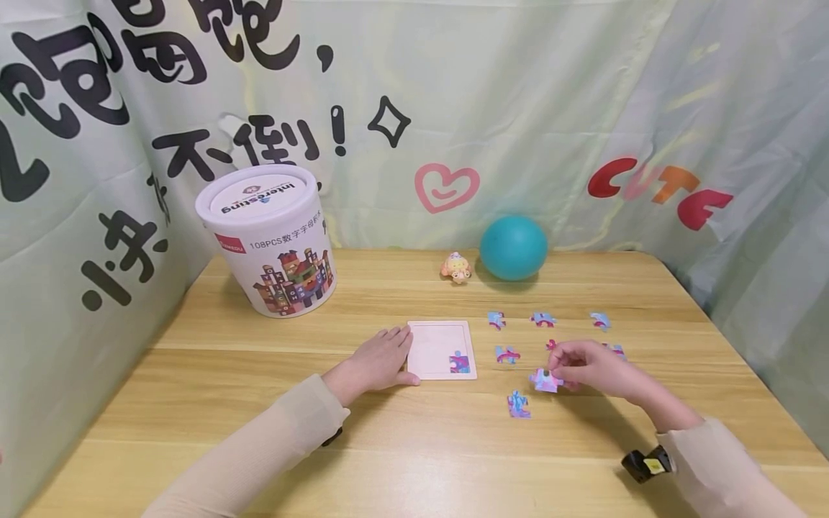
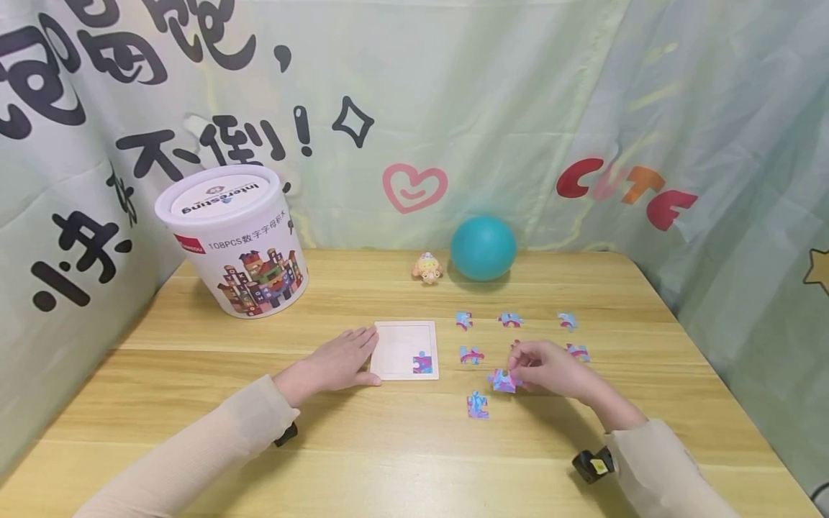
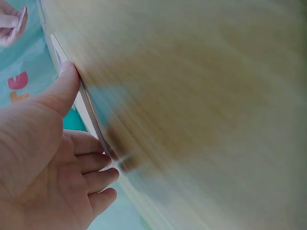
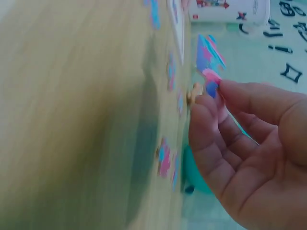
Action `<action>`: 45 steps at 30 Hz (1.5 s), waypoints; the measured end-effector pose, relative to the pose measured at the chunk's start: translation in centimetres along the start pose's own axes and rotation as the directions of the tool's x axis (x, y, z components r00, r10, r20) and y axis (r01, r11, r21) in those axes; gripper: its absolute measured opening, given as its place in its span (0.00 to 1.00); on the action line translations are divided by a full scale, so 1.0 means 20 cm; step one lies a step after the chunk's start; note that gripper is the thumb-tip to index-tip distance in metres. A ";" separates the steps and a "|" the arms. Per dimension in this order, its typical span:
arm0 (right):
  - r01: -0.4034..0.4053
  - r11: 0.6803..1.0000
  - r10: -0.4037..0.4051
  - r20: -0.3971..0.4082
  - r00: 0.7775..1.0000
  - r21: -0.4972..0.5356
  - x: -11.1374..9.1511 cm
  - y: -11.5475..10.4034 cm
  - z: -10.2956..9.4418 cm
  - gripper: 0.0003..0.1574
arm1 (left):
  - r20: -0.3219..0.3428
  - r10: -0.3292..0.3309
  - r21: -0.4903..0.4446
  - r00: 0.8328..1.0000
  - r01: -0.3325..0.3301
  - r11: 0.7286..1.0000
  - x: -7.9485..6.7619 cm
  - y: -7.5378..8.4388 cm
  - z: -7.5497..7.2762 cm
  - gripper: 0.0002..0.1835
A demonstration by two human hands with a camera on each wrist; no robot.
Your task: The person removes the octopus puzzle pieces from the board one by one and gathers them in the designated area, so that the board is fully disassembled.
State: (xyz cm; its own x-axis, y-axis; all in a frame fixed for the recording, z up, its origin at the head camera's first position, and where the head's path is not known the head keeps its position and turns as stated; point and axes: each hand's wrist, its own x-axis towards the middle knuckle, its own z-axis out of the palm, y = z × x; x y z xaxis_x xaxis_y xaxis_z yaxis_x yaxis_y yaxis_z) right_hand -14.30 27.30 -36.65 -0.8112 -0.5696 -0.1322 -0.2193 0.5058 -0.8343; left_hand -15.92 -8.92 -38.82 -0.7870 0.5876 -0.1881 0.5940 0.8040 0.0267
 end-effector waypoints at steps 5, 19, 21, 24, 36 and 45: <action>-0.049 0.999 0.049 0.039 0.998 0.003 -0.07 0.07 -0.03 0.05 | 0.001 0.000 -0.001 1.000 0.000 1.000 0.00 0.00 0.00 0.45; -0.102 0.994 0.096 0.140 0.985 0.035 -0.12 0.15 -0.06 0.05 | 0.004 -0.005 -0.007 1.000 0.005 1.000 0.00 0.00 -0.01 0.45; -0.107 0.994 0.101 0.139 0.985 0.034 -0.12 0.15 -0.05 0.05 | 0.003 -0.005 -0.007 1.000 0.005 1.000 0.00 0.00 -0.01 0.45; -0.112 0.993 0.107 0.134 0.985 0.031 -0.12 0.15 -0.05 0.05 | 0.002 -0.004 -0.008 1.000 0.004 1.000 0.00 0.00 -0.01 0.45; -0.097 0.995 0.094 0.130 0.987 0.016 -0.08 0.09 -0.07 0.07 | 0.001 -0.003 -0.001 1.000 0.003 1.000 0.00 0.00 -0.01 0.45; -0.027 0.998 0.032 0.088 0.996 -0.056 0.08 -0.03 -0.04 0.10 | 0.008 -0.010 -0.005 1.000 0.010 1.000 0.00 0.00 -0.01 0.45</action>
State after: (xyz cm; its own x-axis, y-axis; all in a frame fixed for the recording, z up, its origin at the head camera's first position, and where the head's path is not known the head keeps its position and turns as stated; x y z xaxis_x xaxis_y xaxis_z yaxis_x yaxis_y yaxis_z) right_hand -15.88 26.67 -35.83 -0.7671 -0.6079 -0.2050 -0.2277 0.5567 -0.7989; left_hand -15.85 -8.89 -38.63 -0.7916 0.5785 -0.1966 0.5850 0.8105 0.0298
